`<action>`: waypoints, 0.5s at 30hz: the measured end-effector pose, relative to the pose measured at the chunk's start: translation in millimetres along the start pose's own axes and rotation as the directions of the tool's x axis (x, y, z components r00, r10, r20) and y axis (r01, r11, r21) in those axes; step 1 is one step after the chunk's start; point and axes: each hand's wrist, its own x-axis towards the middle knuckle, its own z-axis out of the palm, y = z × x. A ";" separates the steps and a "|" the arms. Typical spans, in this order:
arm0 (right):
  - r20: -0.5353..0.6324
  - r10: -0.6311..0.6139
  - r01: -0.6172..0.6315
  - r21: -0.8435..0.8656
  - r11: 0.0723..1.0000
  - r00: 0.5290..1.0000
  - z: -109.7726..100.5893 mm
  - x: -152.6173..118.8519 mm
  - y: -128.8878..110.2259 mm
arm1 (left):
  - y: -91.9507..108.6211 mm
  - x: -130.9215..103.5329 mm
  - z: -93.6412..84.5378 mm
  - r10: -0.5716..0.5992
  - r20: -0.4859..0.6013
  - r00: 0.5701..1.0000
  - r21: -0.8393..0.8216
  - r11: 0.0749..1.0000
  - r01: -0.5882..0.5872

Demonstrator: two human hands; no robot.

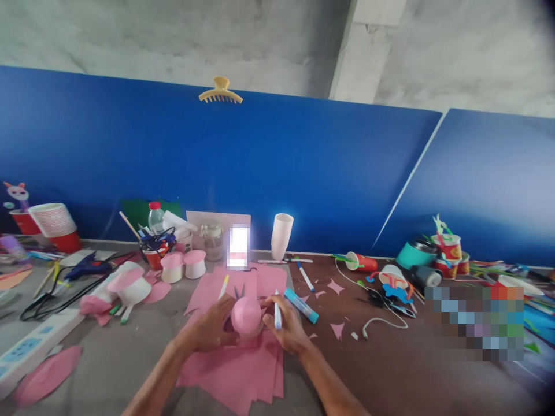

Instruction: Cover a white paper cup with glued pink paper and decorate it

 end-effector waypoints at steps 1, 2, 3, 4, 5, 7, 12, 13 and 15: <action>0.010 -0.003 0.003 -0.005 1.000 1.000 1.9 -0.8 0.7 | 5.4 0.2 2.6 -0.039 0.022 0.999 -0.019 0.999 0.039; 0.016 0.001 -0.001 -0.011 1.000 1.000 4.0 -1.4 1.1 | 10.3 0.7 5.6 -0.080 0.041 0.996 -0.057 0.995 0.082; 0.017 0.010 -0.010 -0.018 1.000 1.000 6.3 -1.7 1.4 | 14.7 1.4 8.8 -0.085 0.039 0.996 -0.101 0.991 0.089; 0.010 0.018 -0.018 -0.025 1.000 1.000 8.4 -1.7 1.7 | 18.6 2.3 12.1 -0.103 0.034 0.994 -0.132 0.986 0.106; -0.004 0.023 -0.023 -0.030 0.999 1.000 10.3 -1.6 2.0 | 21.9 3.2 15.1 -0.121 0.015 0.993 -0.156 0.980 0.122; -0.033 0.024 -0.025 -0.022 0.999 0.999 13.2 -0.9 3.1 | 26.9 5.0 19.9 -0.101 -0.017 0.995 -0.226 0.969 0.095; -0.067 -0.028 0.036 0.124 0.992 0.997 13.5 2.0 8.4 | 26.1 9.0 24.1 -0.139 -0.046 0.989 -0.277 0.953 0.121; -0.090 -0.038 0.054 0.183 0.982 0.995 12.5 3.0 9.8 | 23.4 9.5 24.3 -0.178 -0.057 0.982 -0.286 0.946 0.154; -0.174 -0.025 0.078 0.308 0.948 0.984 10.2 5.2 12.6 | 16.5 9.5 24.6 -0.219 -0.047 0.975 -0.345 0.919 0.190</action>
